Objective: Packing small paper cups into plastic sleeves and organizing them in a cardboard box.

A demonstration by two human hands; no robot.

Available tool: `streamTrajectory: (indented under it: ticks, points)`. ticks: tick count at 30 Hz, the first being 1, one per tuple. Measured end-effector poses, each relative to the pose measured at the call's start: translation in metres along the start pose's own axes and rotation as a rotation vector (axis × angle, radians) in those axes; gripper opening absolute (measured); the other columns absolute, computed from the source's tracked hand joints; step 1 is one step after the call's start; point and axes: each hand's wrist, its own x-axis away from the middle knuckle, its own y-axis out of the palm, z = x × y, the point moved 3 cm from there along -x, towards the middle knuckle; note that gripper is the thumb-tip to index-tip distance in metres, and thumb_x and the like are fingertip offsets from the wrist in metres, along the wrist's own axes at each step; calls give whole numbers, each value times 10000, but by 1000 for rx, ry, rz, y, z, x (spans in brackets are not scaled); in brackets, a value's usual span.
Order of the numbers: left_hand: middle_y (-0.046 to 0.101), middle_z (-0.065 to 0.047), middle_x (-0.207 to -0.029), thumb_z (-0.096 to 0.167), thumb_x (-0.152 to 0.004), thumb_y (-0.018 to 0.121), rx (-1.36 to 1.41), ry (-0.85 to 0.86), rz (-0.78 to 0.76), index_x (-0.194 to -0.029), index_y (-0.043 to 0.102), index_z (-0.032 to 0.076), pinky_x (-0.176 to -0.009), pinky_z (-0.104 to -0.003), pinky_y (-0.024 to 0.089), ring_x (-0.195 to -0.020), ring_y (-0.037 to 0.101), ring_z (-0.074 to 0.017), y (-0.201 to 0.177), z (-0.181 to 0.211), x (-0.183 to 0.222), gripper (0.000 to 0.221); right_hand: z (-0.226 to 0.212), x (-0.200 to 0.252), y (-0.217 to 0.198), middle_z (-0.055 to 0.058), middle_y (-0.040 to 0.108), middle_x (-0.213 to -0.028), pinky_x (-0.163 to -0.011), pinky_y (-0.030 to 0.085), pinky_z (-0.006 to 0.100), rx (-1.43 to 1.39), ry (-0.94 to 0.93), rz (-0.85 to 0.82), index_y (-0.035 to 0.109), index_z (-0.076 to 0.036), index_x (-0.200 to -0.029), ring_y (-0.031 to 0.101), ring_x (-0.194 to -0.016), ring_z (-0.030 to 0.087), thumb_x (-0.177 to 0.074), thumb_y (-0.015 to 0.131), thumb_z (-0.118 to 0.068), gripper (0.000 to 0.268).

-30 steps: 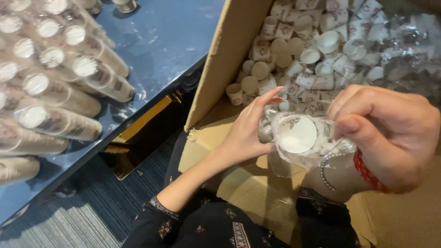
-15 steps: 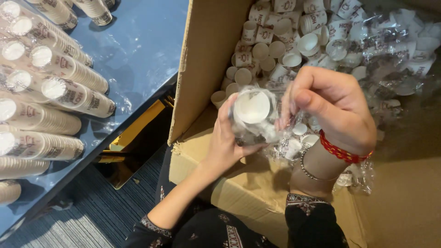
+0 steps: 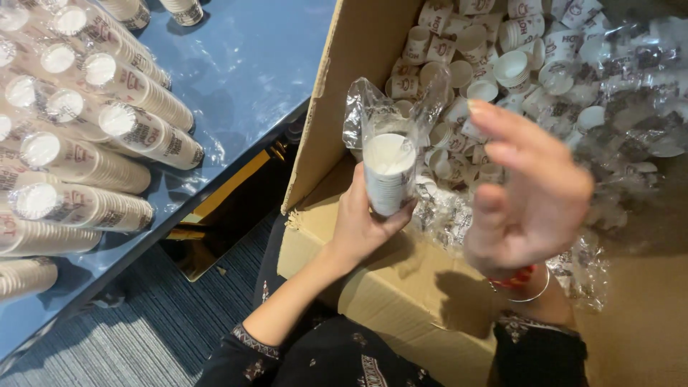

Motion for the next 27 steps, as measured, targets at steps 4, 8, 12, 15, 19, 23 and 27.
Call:
streamTrajectory:
  ticks: [4,8,12,15,19,23,27]
  points:
    - [700,-177,-1214,178,-827,844,-51,63,44,-1396,475,43,-926,-385,593,-1111,737,-329,1,0,1,691,-3,41,19,232,493,-1374,-1117,420,544,414,-283,-191,462,20,-1315,501,-1291,389,-1087,502,-349,436]
    - [676,-197,-1246,195,-828,797,-85,160,9,-1404,475,41,-962,-408,577,-1147,706,-376,2,-6,3,677,11,77,42,231,567,-1372,-1141,421,555,426,-267,-241,502,52,-1368,568,-1289,412,-1132,478,-380,493]
    - [679,-201,-1207,257,-886,715,-84,109,35,-1369,496,43,-949,-409,576,-1130,697,-394,-3,-11,2,572,12,76,57,191,689,-1206,-1015,540,487,298,-191,-316,631,20,-1254,680,-1119,345,-1046,604,-262,351]
    - [685,-191,-1156,258,-887,694,-102,90,72,-1308,543,38,-913,-406,576,-1080,705,-389,-8,-1,2,498,21,94,60,186,707,-1111,-887,572,451,289,-143,-321,616,-22,-1150,676,-983,358,-995,676,-162,217]
    - [687,-171,-1146,220,-908,681,-125,136,33,-1266,586,45,-912,-412,570,-1075,706,-384,-5,3,1,409,45,140,54,98,645,-929,-795,570,438,266,-164,-332,596,-48,-1094,655,-839,298,-957,745,-108,211]
    - [673,-165,-1105,162,-869,692,-172,180,9,-1232,591,41,-881,-427,559,-1039,686,-390,-5,8,-1,396,41,146,59,114,596,-1086,-842,499,410,261,-77,-230,612,-28,-1186,590,-1002,248,-981,760,-87,260]
    - [665,-173,-1104,103,-854,699,-216,160,97,-1212,588,31,-881,-435,554,-1040,672,-392,-11,6,-1,382,29,132,73,206,564,-1319,-1014,425,504,403,-184,-275,632,-40,-1299,525,-1217,353,-905,562,-173,422]
